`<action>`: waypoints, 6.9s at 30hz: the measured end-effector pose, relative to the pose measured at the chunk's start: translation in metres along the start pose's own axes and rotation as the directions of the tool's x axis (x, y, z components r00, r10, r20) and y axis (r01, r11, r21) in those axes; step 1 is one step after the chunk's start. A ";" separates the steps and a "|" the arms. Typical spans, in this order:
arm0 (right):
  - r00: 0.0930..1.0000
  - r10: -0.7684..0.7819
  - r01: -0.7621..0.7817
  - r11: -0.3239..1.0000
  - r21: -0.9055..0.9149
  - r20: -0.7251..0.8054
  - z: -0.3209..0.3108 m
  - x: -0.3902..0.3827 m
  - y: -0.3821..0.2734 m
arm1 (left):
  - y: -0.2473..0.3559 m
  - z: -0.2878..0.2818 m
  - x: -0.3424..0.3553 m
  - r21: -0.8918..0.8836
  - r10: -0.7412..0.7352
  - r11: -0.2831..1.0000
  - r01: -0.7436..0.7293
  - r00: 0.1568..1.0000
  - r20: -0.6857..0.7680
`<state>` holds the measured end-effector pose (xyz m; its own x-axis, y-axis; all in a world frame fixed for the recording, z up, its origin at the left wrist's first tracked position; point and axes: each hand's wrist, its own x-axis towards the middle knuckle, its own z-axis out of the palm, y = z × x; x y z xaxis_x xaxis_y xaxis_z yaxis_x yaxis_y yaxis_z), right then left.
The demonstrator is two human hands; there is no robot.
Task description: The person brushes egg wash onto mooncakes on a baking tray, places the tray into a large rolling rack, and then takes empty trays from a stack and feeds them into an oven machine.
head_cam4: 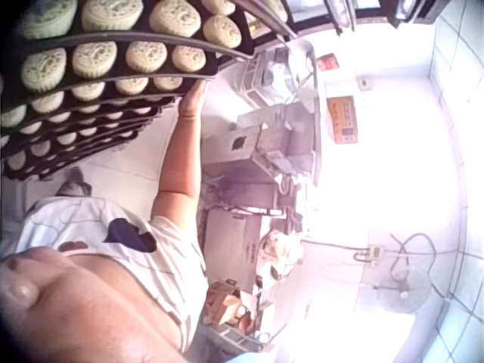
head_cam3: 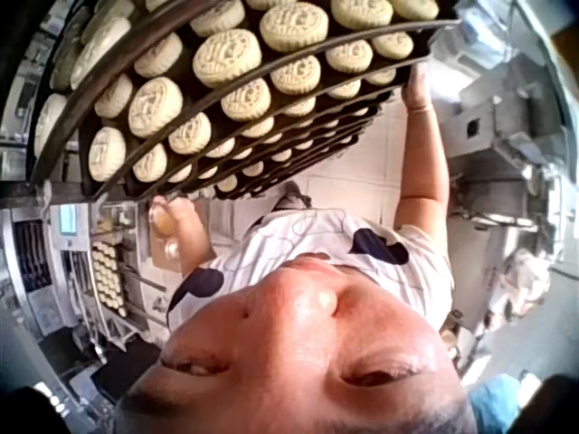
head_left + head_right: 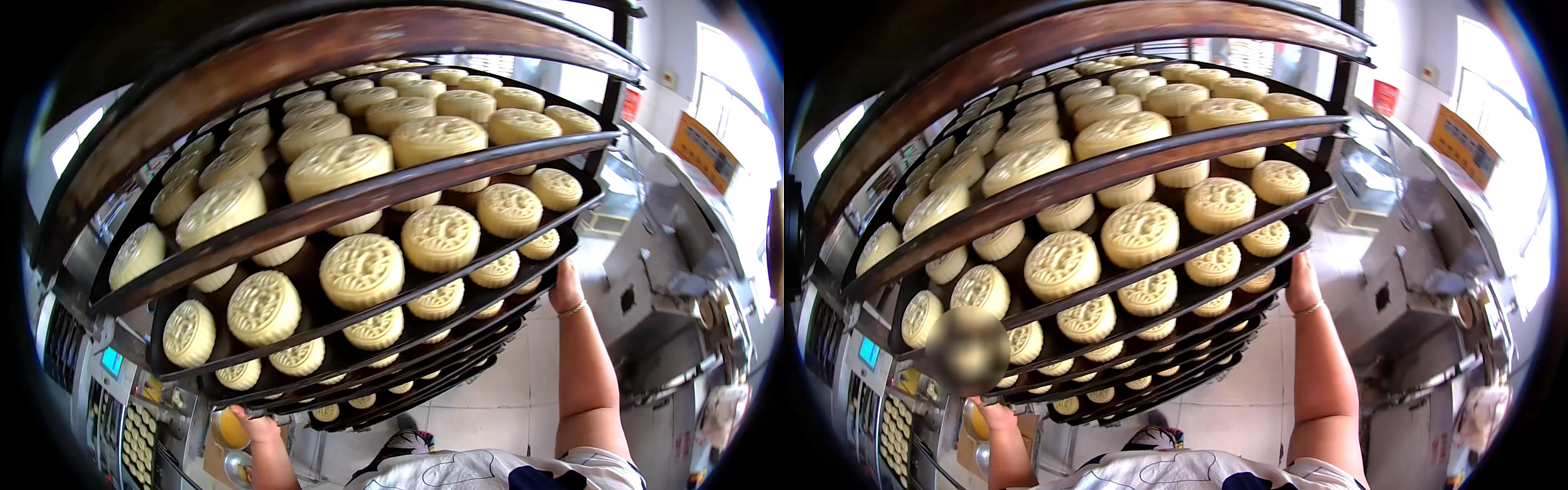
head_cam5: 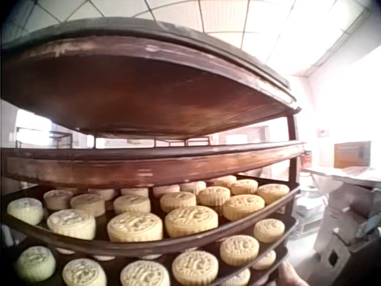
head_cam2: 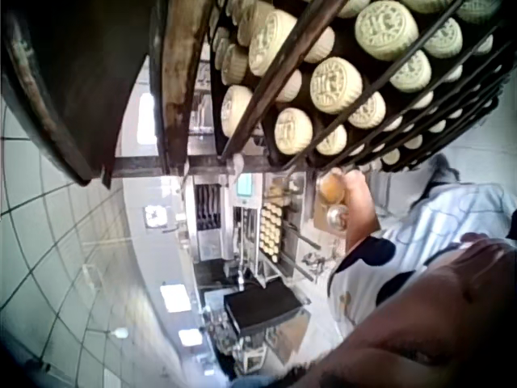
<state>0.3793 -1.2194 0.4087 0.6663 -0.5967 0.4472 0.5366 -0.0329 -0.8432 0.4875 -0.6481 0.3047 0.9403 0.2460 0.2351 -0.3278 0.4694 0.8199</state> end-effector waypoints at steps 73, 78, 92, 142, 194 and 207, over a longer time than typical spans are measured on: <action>0.397 0.679 0.050 0.655 -0.754 0.617 -0.209 -0.155 0.459 | -0.156 0.024 -0.155 0.399 -0.011 0.831 0.386 0.730 -0.684; 0.113 0.690 -0.151 0.723 -0.674 0.714 -0.200 -0.248 0.413 | -0.187 0.012 -0.302 0.840 0.147 0.537 0.072 0.973 -0.177; 0.051 0.188 -0.435 0.888 -0.147 0.981 -0.070 -0.530 0.028 | 0.097 -0.122 -0.962 0.426 0.609 0.592 0.684 -0.033 -0.792; 0.746 0.499 -0.649 0.693 0.314 0.441 -0.832 -0.454 0.085 | -0.030 0.142 -1.421 0.772 0.737 0.585 -0.247 0.558 -0.380; 0.971 0.202 -0.203 0.979 0.004 -0.125 -1.488 -1.064 -0.470 | 0.016 0.219 -2.035 0.660 0.227 0.705 -0.260 0.964 0.138; 0.939 0.157 -0.208 0.968 -0.138 -0.307 -1.669 -1.147 -0.551 | 0.021 0.216 -2.054 0.501 0.082 0.854 -0.141 0.987 0.138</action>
<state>-1.5451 -1.8552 -0.1381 0.5508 -0.8114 0.1954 0.3100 -0.0184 -0.9506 -1.4310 -1.3263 -0.0482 0.9139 0.1642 0.3713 -0.3666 -0.0590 0.9285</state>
